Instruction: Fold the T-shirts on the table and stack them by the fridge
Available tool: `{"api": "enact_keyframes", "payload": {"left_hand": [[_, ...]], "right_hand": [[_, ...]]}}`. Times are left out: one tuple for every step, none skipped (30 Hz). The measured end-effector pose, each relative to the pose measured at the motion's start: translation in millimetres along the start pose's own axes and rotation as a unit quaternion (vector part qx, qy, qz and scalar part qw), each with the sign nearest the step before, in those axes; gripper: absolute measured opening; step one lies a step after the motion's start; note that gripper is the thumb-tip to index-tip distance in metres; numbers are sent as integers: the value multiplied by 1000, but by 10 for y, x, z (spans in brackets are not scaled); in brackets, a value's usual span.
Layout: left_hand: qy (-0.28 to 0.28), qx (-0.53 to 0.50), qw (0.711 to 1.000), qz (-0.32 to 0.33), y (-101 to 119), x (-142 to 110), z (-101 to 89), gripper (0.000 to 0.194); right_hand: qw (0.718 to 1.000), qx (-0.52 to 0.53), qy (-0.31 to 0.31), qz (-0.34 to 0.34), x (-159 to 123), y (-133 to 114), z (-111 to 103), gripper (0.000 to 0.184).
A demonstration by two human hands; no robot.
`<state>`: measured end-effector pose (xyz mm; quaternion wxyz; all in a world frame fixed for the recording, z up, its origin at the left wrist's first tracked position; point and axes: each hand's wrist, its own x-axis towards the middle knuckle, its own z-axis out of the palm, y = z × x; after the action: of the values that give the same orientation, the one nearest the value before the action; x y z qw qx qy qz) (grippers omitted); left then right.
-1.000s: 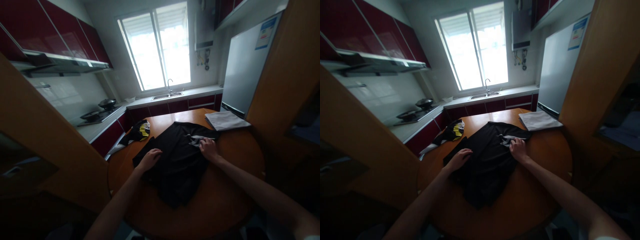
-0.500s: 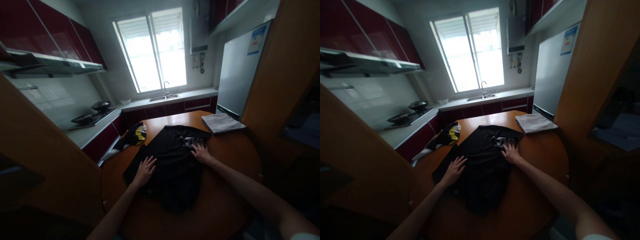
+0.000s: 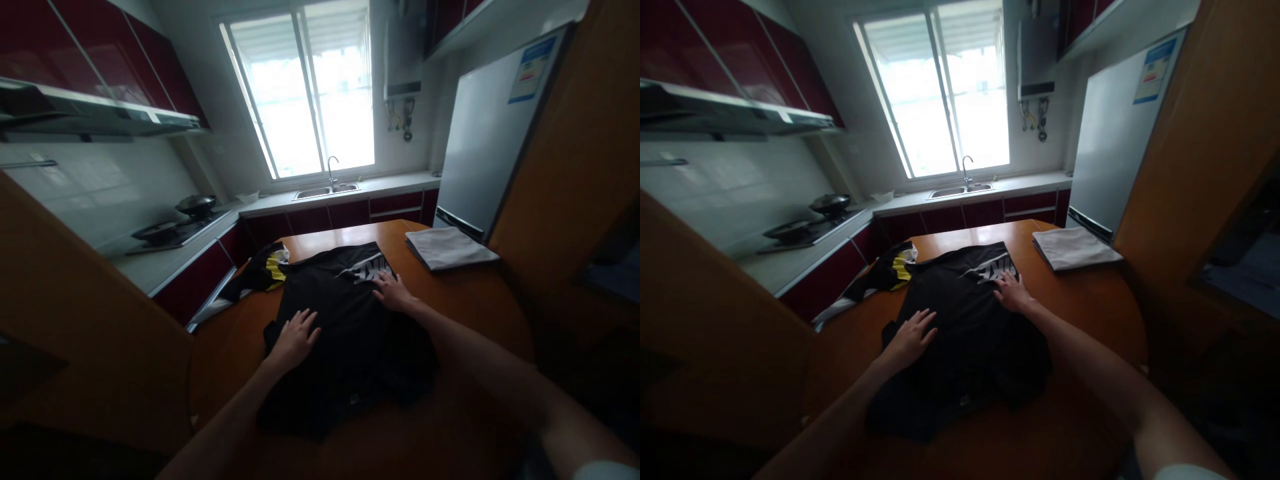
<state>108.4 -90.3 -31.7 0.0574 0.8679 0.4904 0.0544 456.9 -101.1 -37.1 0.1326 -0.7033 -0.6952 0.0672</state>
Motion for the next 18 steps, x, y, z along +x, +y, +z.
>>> {"api": "enact_keyframes", "payload": {"left_hand": [[8,7,1000,-12,-53,94,2,52],[8,12,1000,-24,-108,173,20,53],[2,14,999,-33,-162,233,50,54],[-6,13,999,-39,-217,274,89,55],[-12,8,999,-39,-270,296,132,56],[-14,1,999,-36,-324,303,173,56],[-11,-7,1000,-29,-377,297,207,56],[-2,-17,1000,-16,-430,283,229,55],[12,-33,999,2,-480,260,235,54],[27,-53,998,21,-524,232,224,53],[43,-76,995,41,-561,197,197,52],[60,-99,992,58,-586,154,156,51],[75,-120,987,73,-597,101,105,49],[88,-136,983,83,-590,36,50,48],[97,-146,980,90,-566,-42,-3,47],[103,-150,979,95,-524,-132,-50,47],[108,-148,978,96,-468,-233,-86,47],[110,-140,979,94,-402,-343,-107,47]], "right_hand": [[999,16,-24,-24,-108,-41,11,54],[997,29,-48,-47,-227,-58,18,57],[995,37,-67,-65,-352,-45,21,58],[993,38,-78,-76,-475,0,18,59],[993,34,-82,-79,-589,77,10,58],[993,26,-81,-76,-692,181,-5,56],[994,20,-77,-69,-779,308,-25,54],[995,17,-74,-57,-851,447,-49,53],[997,17,-68,-41,-908,587,-78,51],[998,21,-56,-22,-954,713,-110,50],[999,28,-34,-1,-992,815,-144,50],[999,38,-2,20,-1026,879,-177,50],[997,49,37,35,-1060,898,-207,50],[994,61,77,42,-1097,870,-231,49],[990,71,111,38,-1139,796,-244,46],[988,76,133,26,-1187,685,-245,42],[987,75,141,11,-1240,548,-231,39],[988,67,136,-5,-1295,399,-202,37]]}}
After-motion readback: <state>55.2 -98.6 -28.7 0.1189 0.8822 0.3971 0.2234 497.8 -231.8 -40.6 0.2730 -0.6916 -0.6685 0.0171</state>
